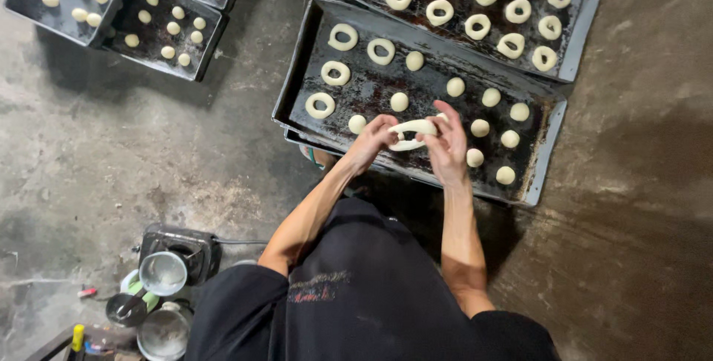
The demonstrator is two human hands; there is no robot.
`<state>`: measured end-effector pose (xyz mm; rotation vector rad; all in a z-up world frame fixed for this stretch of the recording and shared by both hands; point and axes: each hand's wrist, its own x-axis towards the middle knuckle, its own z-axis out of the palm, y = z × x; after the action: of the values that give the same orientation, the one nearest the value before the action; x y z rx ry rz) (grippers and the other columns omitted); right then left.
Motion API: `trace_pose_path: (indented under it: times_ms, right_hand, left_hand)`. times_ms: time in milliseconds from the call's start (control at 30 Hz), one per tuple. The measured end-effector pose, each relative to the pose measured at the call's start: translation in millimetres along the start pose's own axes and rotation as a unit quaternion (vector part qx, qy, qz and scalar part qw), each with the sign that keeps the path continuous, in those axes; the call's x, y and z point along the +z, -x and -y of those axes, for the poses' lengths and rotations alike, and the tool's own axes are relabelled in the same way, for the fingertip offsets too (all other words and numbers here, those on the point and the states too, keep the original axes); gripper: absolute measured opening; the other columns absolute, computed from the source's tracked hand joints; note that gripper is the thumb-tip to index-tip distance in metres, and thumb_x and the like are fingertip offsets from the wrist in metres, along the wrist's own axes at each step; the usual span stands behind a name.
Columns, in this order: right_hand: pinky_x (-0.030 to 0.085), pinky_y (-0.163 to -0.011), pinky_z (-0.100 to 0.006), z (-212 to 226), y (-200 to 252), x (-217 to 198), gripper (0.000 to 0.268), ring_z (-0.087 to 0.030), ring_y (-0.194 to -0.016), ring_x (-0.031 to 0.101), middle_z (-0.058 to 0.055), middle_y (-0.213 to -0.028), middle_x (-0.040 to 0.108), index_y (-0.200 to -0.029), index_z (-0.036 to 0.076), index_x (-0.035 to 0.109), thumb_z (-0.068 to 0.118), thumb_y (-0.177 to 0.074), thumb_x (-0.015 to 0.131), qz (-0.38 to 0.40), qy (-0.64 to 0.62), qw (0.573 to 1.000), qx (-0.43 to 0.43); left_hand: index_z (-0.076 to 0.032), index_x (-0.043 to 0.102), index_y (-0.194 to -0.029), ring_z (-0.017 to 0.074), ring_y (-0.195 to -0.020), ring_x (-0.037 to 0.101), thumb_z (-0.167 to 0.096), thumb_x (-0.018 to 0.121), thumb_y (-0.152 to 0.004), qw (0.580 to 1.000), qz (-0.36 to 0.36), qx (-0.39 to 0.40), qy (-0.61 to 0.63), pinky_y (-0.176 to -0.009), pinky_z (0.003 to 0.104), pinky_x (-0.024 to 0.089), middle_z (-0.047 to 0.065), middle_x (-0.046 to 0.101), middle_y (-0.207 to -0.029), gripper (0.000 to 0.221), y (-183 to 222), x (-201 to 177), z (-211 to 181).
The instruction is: The person shapes dough balls into rings and places them onto metal baking trays one at a time.
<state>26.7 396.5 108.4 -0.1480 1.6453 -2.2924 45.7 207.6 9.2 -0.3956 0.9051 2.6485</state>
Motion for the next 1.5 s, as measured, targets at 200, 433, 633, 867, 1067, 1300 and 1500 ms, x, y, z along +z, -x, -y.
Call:
trace_pose_path:
  times_ms: [200,433,633,867,1067,1300,1500]
  right_hand:
    - [0.053,-0.086,-0.026,-8.9,-51.0,7.8,0.066,-0.013,-0.100,0.061,-0.009,-0.112,0.061,-0.152,-0.003,0.042,-0.006,-0.091,0.066,0.019,0.138,0.990,0.017]
    - [0.052,-0.078,-0.029,-32.5,-56.3,11.7,0.023,-0.013,-0.086,0.063,-0.003,-0.096,0.069,-0.120,-0.003,0.068,0.006,-0.099,0.067,0.050,0.329,0.929,0.163]
    - [0.050,-0.085,-0.029,-77.4,-13.0,6.8,0.009,-0.014,-0.090,0.062,-0.003,-0.095,0.064,-0.112,0.001,0.060,0.004,-0.103,0.062,0.084,0.036,0.991,0.095]
    - [0.050,-0.079,-0.027,-108.7,-13.3,-16.5,0.021,-0.011,-0.089,0.058,0.000,-0.096,0.059,-0.112,0.003,0.060,0.008,-0.093,0.066,0.009,0.032,0.981,0.193]
    - [0.050,-0.071,-0.029,-180.7,-108.4,-46.3,0.022,-0.011,-0.082,0.059,-0.001,-0.091,0.061,-0.109,0.001,0.062,0.011,-0.092,0.071,0.000,0.256,0.951,0.174]
    - [0.052,-0.086,-0.046,-224.4,-203.6,-42.7,0.046,-0.039,-0.095,0.063,-0.022,-0.106,0.065,-0.119,-0.006,0.061,0.011,-0.077,0.071,-0.038,0.577,0.814,0.062]
    - [0.053,-0.095,-0.045,-213.4,-138.0,-44.3,0.044,-0.041,-0.105,0.064,-0.022,-0.118,0.063,-0.130,-0.005,0.061,0.000,-0.086,0.059,-0.080,0.603,0.791,-0.057]
  left_hand:
    - [-0.003,0.056,-0.122,0.0102,-0.076,0.050,-0.008,0.070,-0.094,0.947,-0.016,0.189,-0.259,-0.067,0.024,0.046,0.002,0.051,-0.087,0.031,-29.7,3.7,-39.6]
    - [-0.004,0.055,-0.122,0.0106,-0.070,0.063,-0.018,0.055,-0.099,0.971,-0.102,0.066,-0.206,-0.060,0.026,0.051,0.004,0.066,-0.085,0.027,-63.7,-34.1,-22.6]
    - [-0.007,0.059,-0.114,0.0118,-0.066,0.059,-0.014,0.054,-0.097,0.984,-0.149,-0.009,-0.093,-0.056,0.026,0.046,0.003,0.064,-0.082,0.019,-53.4,-89.4,33.3]
    - [-0.009,0.069,-0.101,0.0077,-0.065,0.054,-0.019,0.069,-0.094,0.942,-0.063,-0.043,-0.327,-0.054,0.023,0.044,0.001,0.061,-0.080,0.012,-8.4,-123.0,76.0]
    - [-0.002,0.061,-0.094,0.0120,-0.063,0.061,-0.015,0.069,-0.091,0.935,-0.147,0.031,-0.321,-0.051,0.027,0.052,0.005,0.063,-0.080,0.016,-118.3,-147.8,23.3]
    - [0.008,0.056,-0.119,0.0367,-0.093,0.059,-0.011,0.071,-0.079,0.800,-0.265,0.128,-0.523,-0.084,0.048,0.052,0.024,0.060,-0.104,0.046,-151.1,-136.0,30.1]
    - [0.006,0.053,-0.116,0.0479,-0.107,0.050,-0.011,0.069,-0.078,0.679,-0.175,0.150,-0.697,-0.093,0.054,0.046,0.028,0.059,-0.113,0.045,-84.8,-145.6,55.4]
